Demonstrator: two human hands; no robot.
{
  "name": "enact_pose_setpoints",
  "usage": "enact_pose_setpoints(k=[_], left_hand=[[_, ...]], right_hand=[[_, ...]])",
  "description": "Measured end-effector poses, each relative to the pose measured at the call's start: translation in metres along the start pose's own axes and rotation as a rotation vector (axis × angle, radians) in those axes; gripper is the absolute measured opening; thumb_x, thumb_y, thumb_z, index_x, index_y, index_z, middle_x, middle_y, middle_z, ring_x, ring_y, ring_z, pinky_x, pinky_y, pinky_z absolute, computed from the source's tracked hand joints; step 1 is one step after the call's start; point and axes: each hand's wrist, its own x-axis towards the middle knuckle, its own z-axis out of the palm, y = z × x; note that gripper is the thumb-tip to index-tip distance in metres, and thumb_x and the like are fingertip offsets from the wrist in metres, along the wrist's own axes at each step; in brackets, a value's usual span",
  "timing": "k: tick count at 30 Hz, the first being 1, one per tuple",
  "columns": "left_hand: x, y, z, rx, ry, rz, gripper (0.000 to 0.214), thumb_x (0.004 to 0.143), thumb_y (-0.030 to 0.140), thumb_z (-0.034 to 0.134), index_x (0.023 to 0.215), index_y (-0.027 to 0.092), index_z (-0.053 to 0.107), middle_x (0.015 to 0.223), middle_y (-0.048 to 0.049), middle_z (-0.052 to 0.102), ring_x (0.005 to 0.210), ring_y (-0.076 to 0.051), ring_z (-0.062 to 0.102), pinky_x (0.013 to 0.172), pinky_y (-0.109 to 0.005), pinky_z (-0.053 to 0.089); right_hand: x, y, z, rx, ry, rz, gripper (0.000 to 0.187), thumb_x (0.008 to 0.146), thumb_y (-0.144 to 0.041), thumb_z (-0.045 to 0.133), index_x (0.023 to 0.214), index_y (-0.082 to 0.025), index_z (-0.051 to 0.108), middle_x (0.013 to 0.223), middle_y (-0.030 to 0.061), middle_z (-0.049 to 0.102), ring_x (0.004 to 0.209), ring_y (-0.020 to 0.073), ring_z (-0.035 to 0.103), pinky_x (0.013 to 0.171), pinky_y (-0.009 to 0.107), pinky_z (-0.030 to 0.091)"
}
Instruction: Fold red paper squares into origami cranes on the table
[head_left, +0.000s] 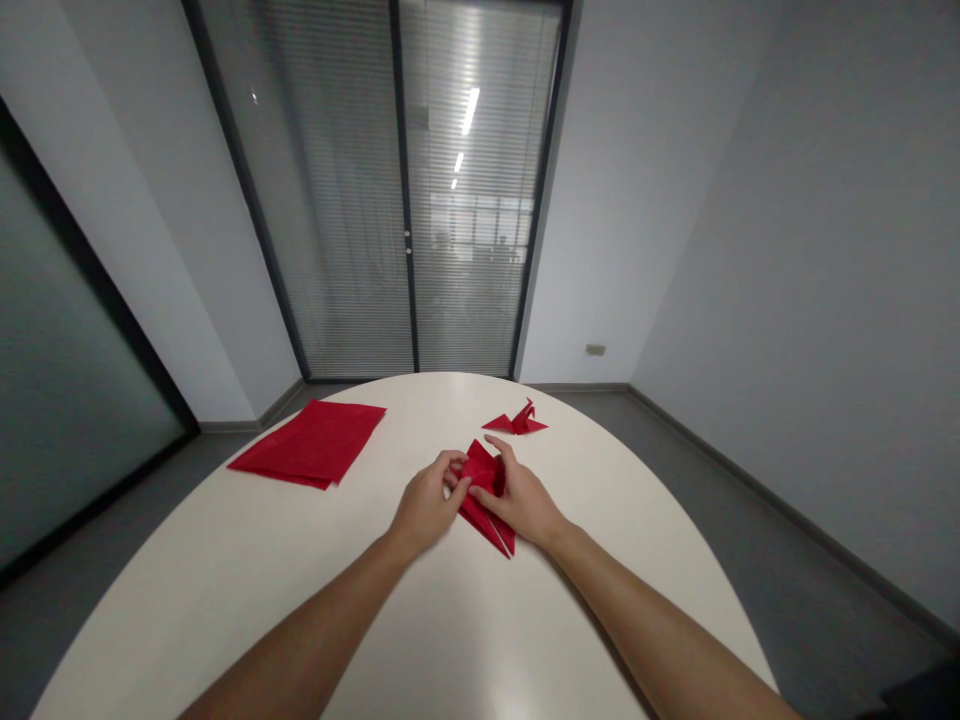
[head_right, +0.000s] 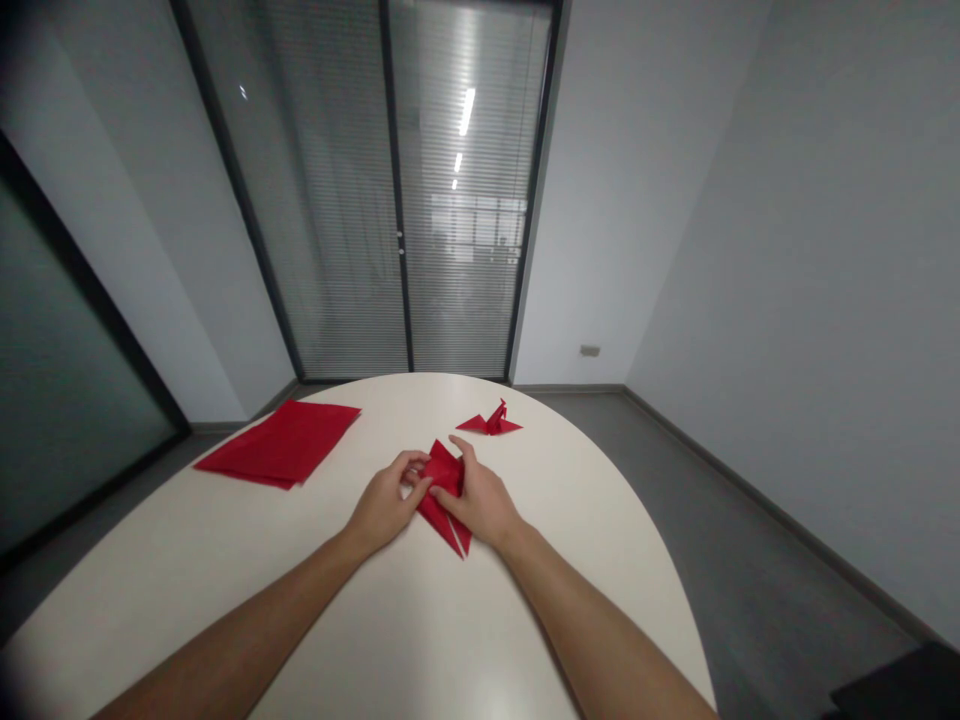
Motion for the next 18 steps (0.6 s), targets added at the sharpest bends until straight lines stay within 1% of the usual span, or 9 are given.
enact_pose_setpoints(k=[3, 5, 8, 10, 12, 14, 16, 18], left_hand=[[0.000, 0.000, 0.001, -0.068, -0.020, 0.026, 0.032, 0.087, 0.017, 0.059, 0.118, 0.023, 0.054, 0.105, -0.0043, 0.072, 0.080, -0.015, 0.068, 0.081, -0.030, 0.053], [-0.001, 0.001, 0.001, -0.088, -0.035, 0.033, 0.034, 0.086, 0.016, 0.059, 0.119, 0.022, 0.053, 0.106, -0.0046, 0.071, 0.082, -0.016, 0.068, 0.083, -0.030, 0.053], [-0.002, 0.004, 0.000, -0.083, -0.055, 0.048, 0.039, 0.087, 0.017, 0.059, 0.124, 0.023, 0.050, 0.106, -0.0045, 0.070, 0.086, -0.016, 0.067, 0.086, -0.032, 0.053], [-0.003, 0.005, -0.001, -0.073, -0.072, 0.068, 0.043, 0.087, 0.018, 0.060, 0.128, 0.024, 0.048, 0.107, -0.0041, 0.070, 0.088, -0.016, 0.067, 0.088, -0.033, 0.052], [-0.003, 0.006, -0.001, -0.063, -0.072, 0.083, 0.045, 0.087, 0.019, 0.061, 0.130, 0.024, 0.048, 0.107, -0.0038, 0.071, 0.089, -0.016, 0.067, 0.089, -0.033, 0.052], [-0.003, 0.006, -0.001, -0.036, -0.049, 0.086, 0.037, 0.087, 0.020, 0.062, 0.124, 0.023, 0.054, 0.105, -0.0041, 0.071, 0.090, -0.017, 0.066, 0.088, -0.032, 0.052], [-0.002, 0.006, -0.002, 0.016, -0.038, 0.083, 0.021, 0.088, 0.021, 0.060, 0.109, 0.022, 0.062, 0.099, -0.0040, 0.071, 0.089, -0.018, 0.066, 0.086, -0.032, 0.051], [-0.002, 0.007, -0.003, 0.064, -0.049, 0.078, 0.009, 0.090, 0.022, 0.059, 0.095, 0.021, 0.066, 0.093, -0.0032, 0.071, 0.085, -0.018, 0.065, 0.083, -0.031, 0.050]], right_hand=[[0.001, 0.002, 0.000, 0.060, 0.059, -0.011, 0.063, 0.087, -0.031, 0.063, 0.145, -0.024, 0.039, 0.085, 0.0016, 0.068, 0.073, 0.0208, 0.063, 0.072, 0.032, 0.048], [0.003, 0.002, -0.002, 0.138, 0.101, -0.056, 0.053, 0.090, -0.030, 0.060, 0.141, -0.025, 0.045, 0.094, 0.0034, 0.070, 0.082, 0.0209, 0.065, 0.081, 0.034, 0.050], [0.006, 0.000, -0.004, 0.261, 0.154, -0.123, 0.043, 0.092, -0.033, 0.058, 0.134, -0.023, 0.054, 0.109, 0.0064, 0.070, 0.098, 0.0217, 0.065, 0.093, 0.037, 0.049], [0.009, 0.000, -0.006, 0.322, 0.173, -0.131, 0.033, 0.093, -0.036, 0.057, 0.122, -0.022, 0.062, 0.112, 0.0074, 0.070, 0.102, 0.0222, 0.064, 0.095, 0.038, 0.048], [0.011, 0.002, -0.006, 0.375, 0.190, -0.116, 0.025, 0.094, -0.038, 0.055, 0.107, -0.021, 0.066, 0.107, 0.0073, 0.070, 0.100, 0.0221, 0.064, 0.094, 0.037, 0.049], [0.013, 0.006, -0.005, 0.422, 0.226, -0.095, 0.024, 0.095, -0.040, 0.053, 0.100, -0.020, 0.065, 0.100, 0.0064, 0.070, 0.094, 0.0212, 0.064, 0.089, 0.036, 0.051], [0.014, 0.010, -0.003, 0.457, 0.266, -0.083, 0.023, 0.096, -0.042, 0.053, 0.099, -0.021, 0.063, 0.099, 0.0059, 0.068, 0.091, 0.0206, 0.064, 0.085, 0.034, 0.051], [0.015, 0.014, -0.002, 0.471, 0.281, -0.080, 0.024, 0.096, -0.043, 0.052, 0.100, -0.021, 0.061, 0.100, 0.0058, 0.067, 0.092, 0.0205, 0.063, 0.083, 0.033, 0.051]])
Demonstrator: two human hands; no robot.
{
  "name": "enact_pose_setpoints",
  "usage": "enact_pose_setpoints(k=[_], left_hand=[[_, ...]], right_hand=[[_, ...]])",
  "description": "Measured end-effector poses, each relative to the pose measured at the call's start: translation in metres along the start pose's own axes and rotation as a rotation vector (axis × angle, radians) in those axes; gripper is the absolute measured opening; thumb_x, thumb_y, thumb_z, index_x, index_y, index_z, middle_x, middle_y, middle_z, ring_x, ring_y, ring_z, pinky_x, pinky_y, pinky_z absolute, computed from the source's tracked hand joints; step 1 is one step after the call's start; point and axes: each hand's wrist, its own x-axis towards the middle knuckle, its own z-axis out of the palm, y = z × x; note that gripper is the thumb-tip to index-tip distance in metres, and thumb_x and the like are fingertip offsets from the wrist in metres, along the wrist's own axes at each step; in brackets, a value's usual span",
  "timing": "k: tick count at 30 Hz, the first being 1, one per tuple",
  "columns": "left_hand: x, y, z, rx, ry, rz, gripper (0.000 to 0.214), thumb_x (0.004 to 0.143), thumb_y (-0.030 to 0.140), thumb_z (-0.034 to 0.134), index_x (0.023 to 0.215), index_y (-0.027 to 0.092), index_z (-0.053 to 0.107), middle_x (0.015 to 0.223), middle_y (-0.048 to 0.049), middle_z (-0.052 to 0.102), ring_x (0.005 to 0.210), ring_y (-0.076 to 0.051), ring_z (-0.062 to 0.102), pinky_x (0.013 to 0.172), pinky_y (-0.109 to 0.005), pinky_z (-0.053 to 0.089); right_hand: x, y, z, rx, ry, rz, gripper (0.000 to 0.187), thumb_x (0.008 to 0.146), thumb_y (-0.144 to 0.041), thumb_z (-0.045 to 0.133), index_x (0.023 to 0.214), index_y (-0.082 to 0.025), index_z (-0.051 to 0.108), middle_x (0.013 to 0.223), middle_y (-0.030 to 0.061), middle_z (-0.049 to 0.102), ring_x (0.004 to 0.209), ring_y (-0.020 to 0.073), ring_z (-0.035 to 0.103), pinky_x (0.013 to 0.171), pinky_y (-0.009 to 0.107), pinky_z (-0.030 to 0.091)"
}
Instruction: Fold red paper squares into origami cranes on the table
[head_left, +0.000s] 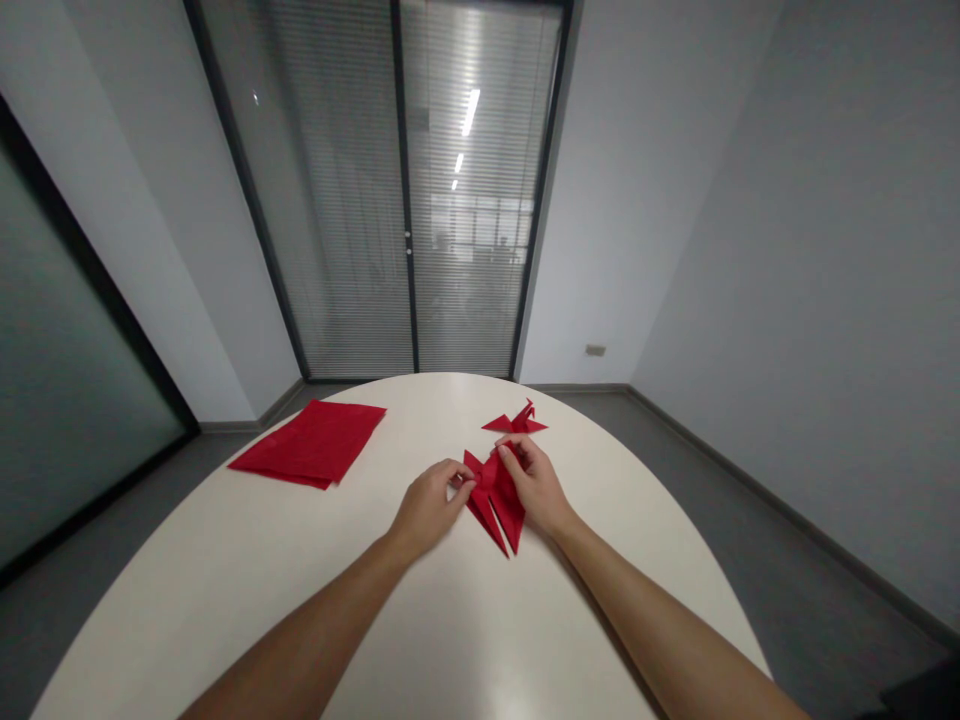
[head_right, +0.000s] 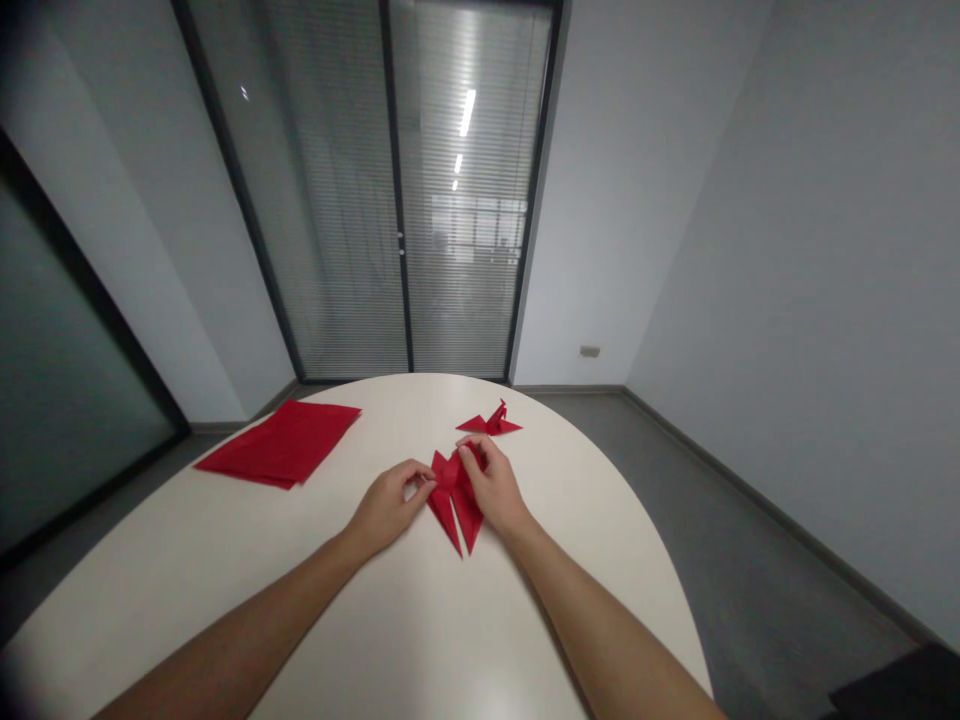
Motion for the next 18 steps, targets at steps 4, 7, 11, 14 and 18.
enact_pose_setpoints(k=[4, 7, 11, 14, 18], left_hand=[[0.0011, 0.0005, -0.0007, 0.012, -0.008, -0.024, 0.008, 0.089, 0.022, 0.058, 0.088, 0.021, 0.066, 0.089, -0.0013, 0.069, 0.080, -0.016, 0.063, 0.079, -0.029, 0.049], [0.0013, -0.0010, 0.0003, 0.012, 0.004, -0.032, 0.008, 0.089, 0.022, 0.058, 0.087, 0.021, 0.065, 0.088, -0.0006, 0.068, 0.078, -0.016, 0.062, 0.077, -0.028, 0.048], [0.0015, -0.0016, 0.0008, 0.022, 0.016, -0.039, 0.009, 0.090, 0.022, 0.056, 0.085, 0.021, 0.064, 0.086, -0.0003, 0.067, 0.078, -0.015, 0.062, 0.076, -0.027, 0.047], [0.0016, -0.0008, 0.0006, 0.027, 0.018, -0.043, 0.010, 0.090, 0.022, 0.055, 0.084, 0.021, 0.063, 0.084, -0.0002, 0.067, 0.077, -0.016, 0.062, 0.075, -0.027, 0.047], [0.0009, -0.0013, 0.0020, 0.032, 0.026, -0.059, 0.009, 0.088, 0.021, 0.055, 0.083, 0.021, 0.063, 0.082, 0.0002, 0.067, 0.076, -0.016, 0.062, 0.074, -0.028, 0.046]], right_hand=[[-0.0010, 0.0030, 0.0016, -0.015, -0.024, 0.002, 0.026, 0.098, -0.045, 0.049, 0.100, -0.021, 0.058, 0.100, 0.0063, 0.067, 0.092, 0.0204, 0.063, 0.082, 0.033, 0.051], [-0.0019, 0.0036, 0.0025, -0.008, -0.037, 0.003, 0.026, 0.099, -0.046, 0.047, 0.102, -0.022, 0.056, 0.100, 0.0062, 0.066, 0.093, 0.0199, 0.063, 0.085, 0.033, 0.051], [-0.0027, 0.0048, 0.0028, 0.003, -0.029, 0.030, 0.028, 0.100, -0.048, 0.045, 0.102, -0.022, 0.055, 0.100, 0.0065, 0.067, 0.092, 0.0199, 0.063, 0.085, 0.033, 0.052], [-0.0027, 0.0042, 0.0031, 0.006, -0.022, 0.040, 0.030, 0.101, -0.050, 0.043, 0.102, -0.022, 0.054, 0.099, 0.0064, 0.068, 0.090, 0.0197, 0.064, 0.084, 0.033, 0.052], [-0.0020, 0.0015, 0.0032, 0.065, -0.006, 0.041, 0.031, 0.098, -0.052, 0.048, 0.097, -0.021, 0.057, 0.096, 0.0059, 0.069, 0.088, 0.0195, 0.063, 0.084, 0.032, 0.050]])
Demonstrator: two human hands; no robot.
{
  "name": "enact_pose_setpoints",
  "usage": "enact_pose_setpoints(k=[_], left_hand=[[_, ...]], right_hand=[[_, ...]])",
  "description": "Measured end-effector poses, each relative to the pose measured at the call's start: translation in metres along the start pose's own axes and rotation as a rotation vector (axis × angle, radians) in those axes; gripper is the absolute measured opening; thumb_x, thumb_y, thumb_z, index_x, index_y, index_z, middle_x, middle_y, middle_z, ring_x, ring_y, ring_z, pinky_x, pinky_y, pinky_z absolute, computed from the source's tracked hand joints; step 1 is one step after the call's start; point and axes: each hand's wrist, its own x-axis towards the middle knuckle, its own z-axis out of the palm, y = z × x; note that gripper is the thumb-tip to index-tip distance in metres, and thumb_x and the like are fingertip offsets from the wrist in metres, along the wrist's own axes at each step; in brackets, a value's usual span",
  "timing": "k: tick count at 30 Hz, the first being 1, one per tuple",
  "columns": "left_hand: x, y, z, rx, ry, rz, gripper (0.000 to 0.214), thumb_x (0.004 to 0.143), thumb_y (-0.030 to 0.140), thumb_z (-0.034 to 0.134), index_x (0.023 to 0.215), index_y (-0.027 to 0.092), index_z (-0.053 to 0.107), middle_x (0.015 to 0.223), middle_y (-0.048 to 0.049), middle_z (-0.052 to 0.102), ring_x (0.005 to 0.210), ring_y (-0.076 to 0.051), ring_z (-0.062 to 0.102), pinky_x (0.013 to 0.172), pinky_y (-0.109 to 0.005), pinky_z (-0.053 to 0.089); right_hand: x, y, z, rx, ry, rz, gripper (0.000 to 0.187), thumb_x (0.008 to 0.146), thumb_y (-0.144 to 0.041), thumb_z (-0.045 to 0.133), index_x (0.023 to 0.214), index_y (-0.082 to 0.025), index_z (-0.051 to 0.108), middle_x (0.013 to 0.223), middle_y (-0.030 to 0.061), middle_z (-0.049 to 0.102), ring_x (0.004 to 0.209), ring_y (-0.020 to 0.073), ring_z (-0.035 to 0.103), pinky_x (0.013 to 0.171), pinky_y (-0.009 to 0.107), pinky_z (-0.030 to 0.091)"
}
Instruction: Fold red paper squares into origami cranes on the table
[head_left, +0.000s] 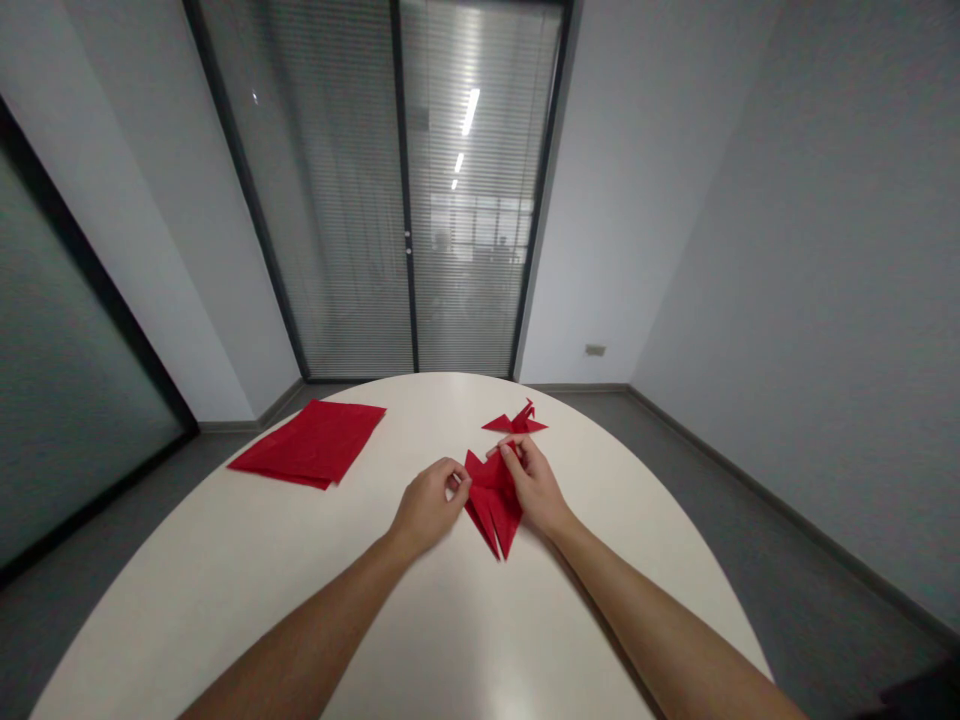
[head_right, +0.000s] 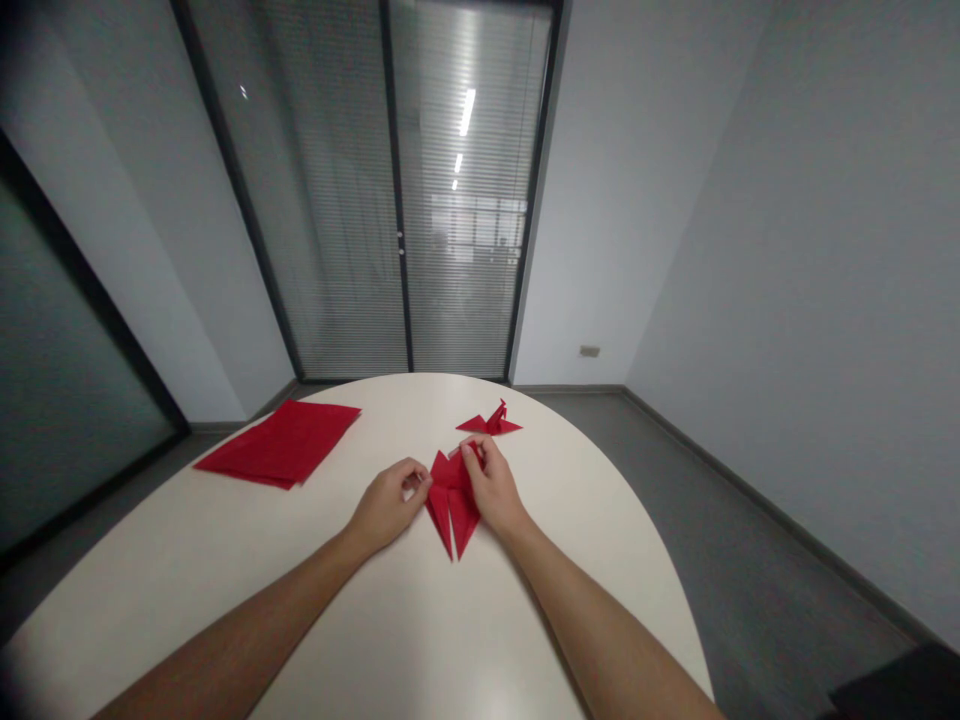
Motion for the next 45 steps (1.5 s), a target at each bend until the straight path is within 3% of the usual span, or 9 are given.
enact_pose_setpoints(k=[8, 15, 20, 26, 31, 35, 40, 45], left_hand=[[0.000, -0.001, 0.000, -0.005, -0.012, 0.045, 0.010, 0.090, 0.024, 0.056, 0.088, 0.022, 0.065, 0.087, -0.0008, 0.068, 0.079, -0.016, 0.061, 0.076, -0.029, 0.046], [-0.001, 0.002, -0.002, 0.020, -0.002, 0.020, 0.012, 0.090, 0.024, 0.054, 0.083, 0.021, 0.063, 0.085, -0.0006, 0.068, 0.077, -0.016, 0.061, 0.074, -0.029, 0.045], [-0.001, 0.003, -0.002, 0.024, -0.002, 0.027, 0.009, 0.089, 0.027, 0.058, 0.088, 0.022, 0.065, 0.087, -0.0010, 0.069, 0.079, -0.017, 0.061, 0.074, -0.028, 0.045], [0.001, -0.001, 0.000, 0.099, 0.025, -0.102, 0.012, 0.090, 0.027, 0.055, 0.085, 0.023, 0.064, 0.074, 0.0017, 0.067, 0.069, -0.015, 0.061, 0.067, -0.026, 0.042], [-0.001, -0.002, 0.001, 0.090, 0.038, -0.119, 0.007, 0.088, 0.025, 0.055, 0.088, 0.023, 0.062, 0.075, 0.0021, 0.068, 0.068, -0.014, 0.062, 0.065, -0.024, 0.041], [-0.002, 0.004, -0.002, 0.067, 0.015, -0.069, 0.011, 0.090, 0.032, 0.056, 0.091, 0.024, 0.063, 0.078, 0.0016, 0.068, 0.069, -0.014, 0.061, 0.065, -0.025, 0.041], [-0.001, 0.008, -0.005, 0.156, 0.028, 0.000, 0.025, 0.094, 0.034, 0.050, 0.075, 0.022, 0.060, 0.069, 0.0014, 0.061, 0.066, -0.015, 0.056, 0.064, -0.026, 0.039], [0.000, 0.005, -0.004, 0.133, 0.035, -0.084, 0.016, 0.093, 0.032, 0.051, 0.086, 0.024, 0.063, 0.069, 0.0027, 0.064, 0.062, -0.014, 0.057, 0.060, -0.024, 0.036]], right_hand=[[-0.001, -0.003, 0.000, 0.103, -0.048, 0.007, 0.029, 0.097, -0.051, 0.054, 0.097, -0.022, 0.058, 0.096, 0.0051, 0.069, 0.091, 0.0208, 0.063, 0.087, 0.035, 0.050], [0.002, -0.002, -0.001, 0.111, 0.003, 0.046, 0.032, 0.094, -0.053, 0.058, 0.096, -0.021, 0.058, 0.095, 0.0059, 0.070, 0.087, 0.0214, 0.064, 0.082, 0.034, 0.051], [0.000, -0.002, 0.000, 0.013, -0.093, -0.006, 0.026, 0.095, -0.046, 0.057, 0.098, -0.021, 0.062, 0.096, 0.0049, 0.068, 0.092, 0.0205, 0.063, 0.088, 0.035, 0.049], [-0.004, 0.003, 0.000, -0.098, -0.096, -0.009, 0.034, 0.091, -0.035, 0.062, 0.121, -0.022, 0.055, 0.107, 0.0061, 0.067, 0.097, 0.0204, 0.062, 0.087, 0.035, 0.049], [-0.002, 0.006, -0.001, -0.227, -0.105, 0.007, 0.020, 0.089, -0.032, 0.062, 0.106, -0.020, 0.063, 0.100, 0.0054, 0.070, 0.085, 0.0196, 0.062, 0.080, 0.034, 0.049], [-0.002, 0.001, 0.000, -0.242, -0.189, -0.009, 0.013, 0.091, -0.030, 0.060, 0.094, -0.020, 0.066, 0.090, 0.0031, 0.071, 0.080, 0.0187, 0.062, 0.077, 0.032, 0.048], [-0.007, -0.006, 0.002, -0.190, -0.309, -0.055, 0.013, 0.092, -0.026, 0.058, 0.101, -0.020, 0.066, 0.095, 0.0026, 0.071, 0.083, 0.0174, 0.062, 0.079, 0.030, 0.048], [-0.008, -0.001, 0.000, -0.267, -0.230, -0.014, 0.028, 0.087, -0.021, 0.062, 0.115, -0.022, 0.057, 0.097, 0.0021, 0.068, 0.083, 0.0173, 0.062, 0.076, 0.030, 0.048]])
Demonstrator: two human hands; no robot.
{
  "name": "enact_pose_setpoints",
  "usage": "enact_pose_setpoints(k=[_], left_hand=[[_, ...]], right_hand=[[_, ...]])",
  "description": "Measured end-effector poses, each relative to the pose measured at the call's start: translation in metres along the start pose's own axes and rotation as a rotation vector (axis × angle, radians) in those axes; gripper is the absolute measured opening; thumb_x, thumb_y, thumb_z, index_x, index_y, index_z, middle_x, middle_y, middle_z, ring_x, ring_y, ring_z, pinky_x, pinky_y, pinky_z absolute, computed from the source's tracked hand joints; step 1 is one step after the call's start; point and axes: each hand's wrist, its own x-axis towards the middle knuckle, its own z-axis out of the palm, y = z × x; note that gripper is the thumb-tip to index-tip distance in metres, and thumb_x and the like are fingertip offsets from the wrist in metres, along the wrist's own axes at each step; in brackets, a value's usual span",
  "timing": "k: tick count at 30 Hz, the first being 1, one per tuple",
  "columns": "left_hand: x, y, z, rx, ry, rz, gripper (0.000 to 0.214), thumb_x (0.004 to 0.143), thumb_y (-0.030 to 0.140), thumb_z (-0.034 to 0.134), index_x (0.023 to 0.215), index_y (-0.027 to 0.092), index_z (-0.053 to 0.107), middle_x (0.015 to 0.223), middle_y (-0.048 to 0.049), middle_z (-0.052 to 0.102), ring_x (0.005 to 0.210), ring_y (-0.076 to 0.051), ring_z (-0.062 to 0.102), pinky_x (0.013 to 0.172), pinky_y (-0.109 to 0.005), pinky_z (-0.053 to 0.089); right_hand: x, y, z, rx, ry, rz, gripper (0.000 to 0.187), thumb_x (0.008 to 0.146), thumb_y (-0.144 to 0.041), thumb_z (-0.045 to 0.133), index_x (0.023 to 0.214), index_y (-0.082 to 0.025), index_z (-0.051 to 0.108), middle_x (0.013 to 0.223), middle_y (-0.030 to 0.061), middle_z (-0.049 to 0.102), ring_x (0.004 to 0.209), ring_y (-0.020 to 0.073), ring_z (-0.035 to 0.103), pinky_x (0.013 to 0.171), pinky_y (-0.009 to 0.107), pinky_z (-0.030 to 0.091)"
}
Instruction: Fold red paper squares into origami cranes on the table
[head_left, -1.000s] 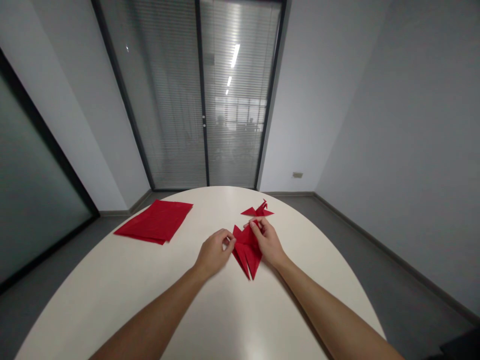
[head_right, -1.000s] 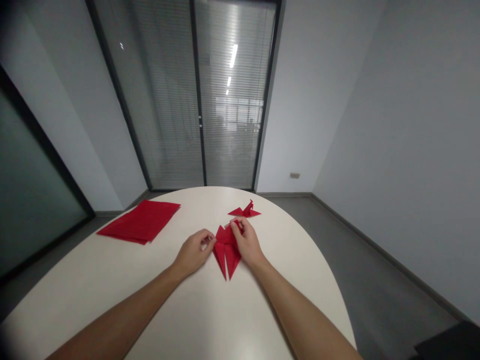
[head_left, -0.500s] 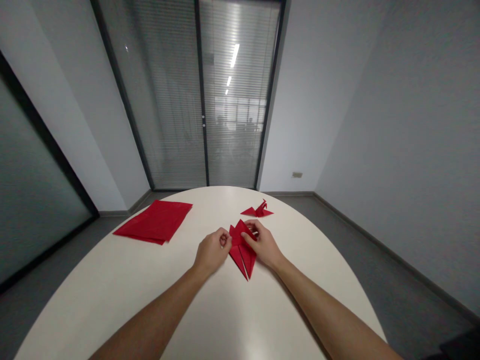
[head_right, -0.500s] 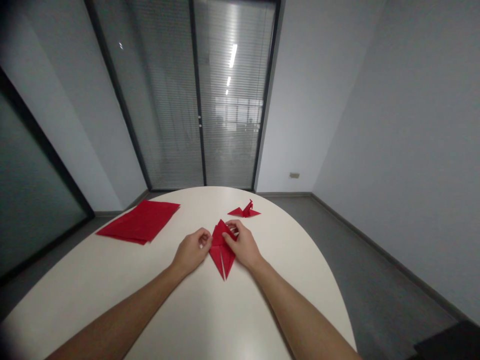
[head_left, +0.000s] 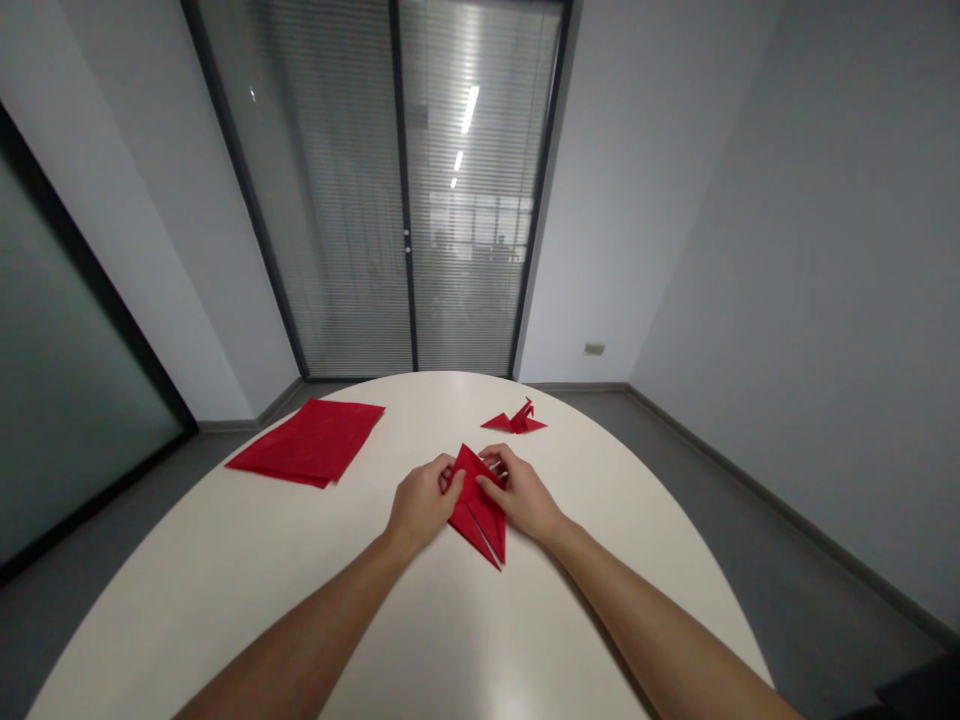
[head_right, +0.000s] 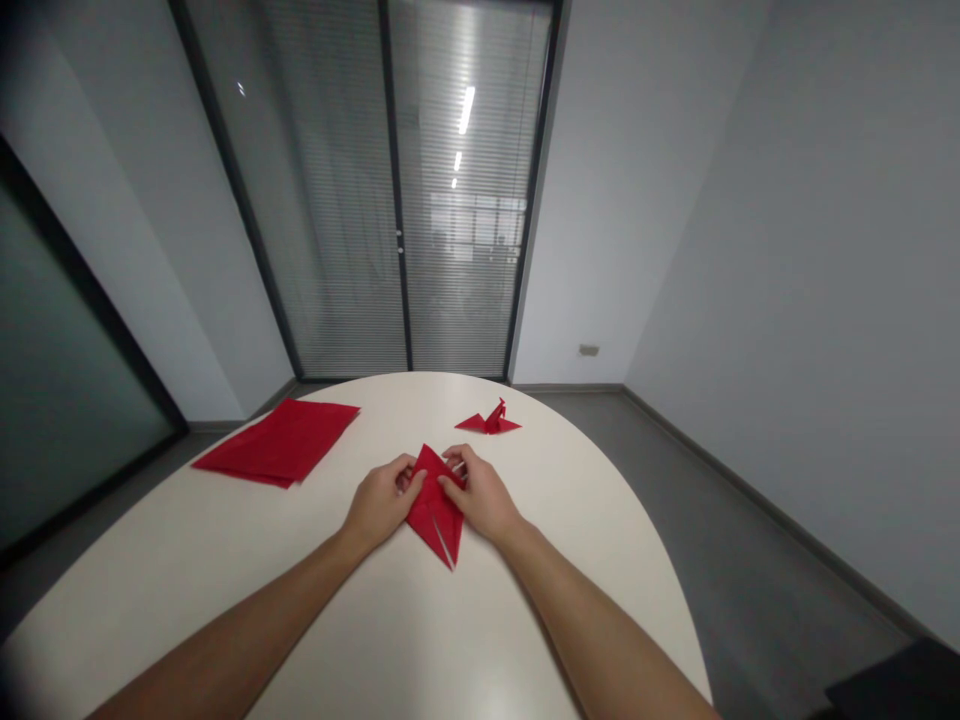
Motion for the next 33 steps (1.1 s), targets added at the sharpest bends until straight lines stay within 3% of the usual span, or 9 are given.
enact_pose_setpoints(k=[5, 13, 18, 23, 26, 33], left_hand=[[0.002, -0.007, 0.004, -0.044, 0.031, -0.064, 0.012, 0.092, 0.031, 0.052, 0.090, 0.024, 0.063, 0.070, 0.0025, 0.067, 0.060, -0.014, 0.059, 0.057, -0.023, 0.035], [0.002, -0.006, 0.004, -0.014, 0.039, -0.078, 0.012, 0.091, 0.030, 0.053, 0.087, 0.024, 0.062, 0.061, 0.0038, 0.062, 0.054, -0.014, 0.055, 0.054, -0.024, 0.032], [0.002, -0.002, 0.002, 0.013, 0.014, -0.092, 0.015, 0.091, 0.034, 0.053, 0.087, 0.024, 0.063, 0.058, 0.0036, 0.060, 0.053, -0.015, 0.055, 0.054, -0.025, 0.031], [-0.001, 0.000, -0.001, 0.009, -0.012, -0.008, 0.016, 0.091, 0.034, 0.053, 0.081, 0.023, 0.059, 0.056, 0.0040, 0.057, 0.051, -0.014, 0.052, 0.054, -0.025, 0.031], [-0.002, 0.000, -0.001, 0.021, -0.011, 0.028, 0.018, 0.092, 0.034, 0.052, 0.077, 0.023, 0.055, 0.056, 0.0042, 0.054, 0.051, -0.014, 0.051, 0.054, -0.025, 0.031], [0.001, -0.006, 0.002, -0.004, 0.019, -0.029, 0.014, 0.091, 0.033, 0.052, 0.081, 0.023, 0.057, 0.058, 0.0046, 0.055, 0.053, -0.014, 0.051, 0.055, -0.025, 0.031]], right_hand=[[0.000, 0.005, 0.000, -0.076, 0.011, 0.021, 0.034, 0.080, -0.018, 0.065, 0.112, -0.023, 0.055, 0.096, 0.0005, 0.066, 0.077, 0.0169, 0.060, 0.073, 0.030, 0.047], [0.001, 0.004, 0.002, -0.118, 0.000, 0.006, 0.037, 0.075, -0.009, 0.061, 0.110, -0.022, 0.058, 0.102, 0.0034, 0.066, 0.088, 0.0194, 0.061, 0.080, 0.033, 0.047], [0.001, -0.001, 0.001, -0.151, 0.024, 0.013, 0.026, 0.078, -0.013, 0.061, 0.103, -0.021, 0.062, 0.095, 0.0027, 0.067, 0.081, 0.0184, 0.059, 0.077, 0.032, 0.046], [0.001, -0.005, 0.001, -0.223, 0.019, 0.013, 0.017, 0.080, -0.011, 0.059, 0.094, -0.021, 0.064, 0.087, 0.0019, 0.067, 0.076, 0.0176, 0.058, 0.072, 0.030, 0.045], [0.001, -0.006, 0.001, -0.238, 0.011, -0.008, 0.019, 0.080, -0.011, 0.059, 0.095, -0.021, 0.064, 0.089, 0.0022, 0.066, 0.077, 0.0177, 0.058, 0.072, 0.030, 0.045], [0.000, -0.003, 0.003, -0.221, 0.010, -0.044, 0.030, 0.077, -0.008, 0.058, 0.103, -0.023, 0.062, 0.089, 0.0005, 0.063, 0.077, 0.0171, 0.057, 0.073, 0.030, 0.045]])
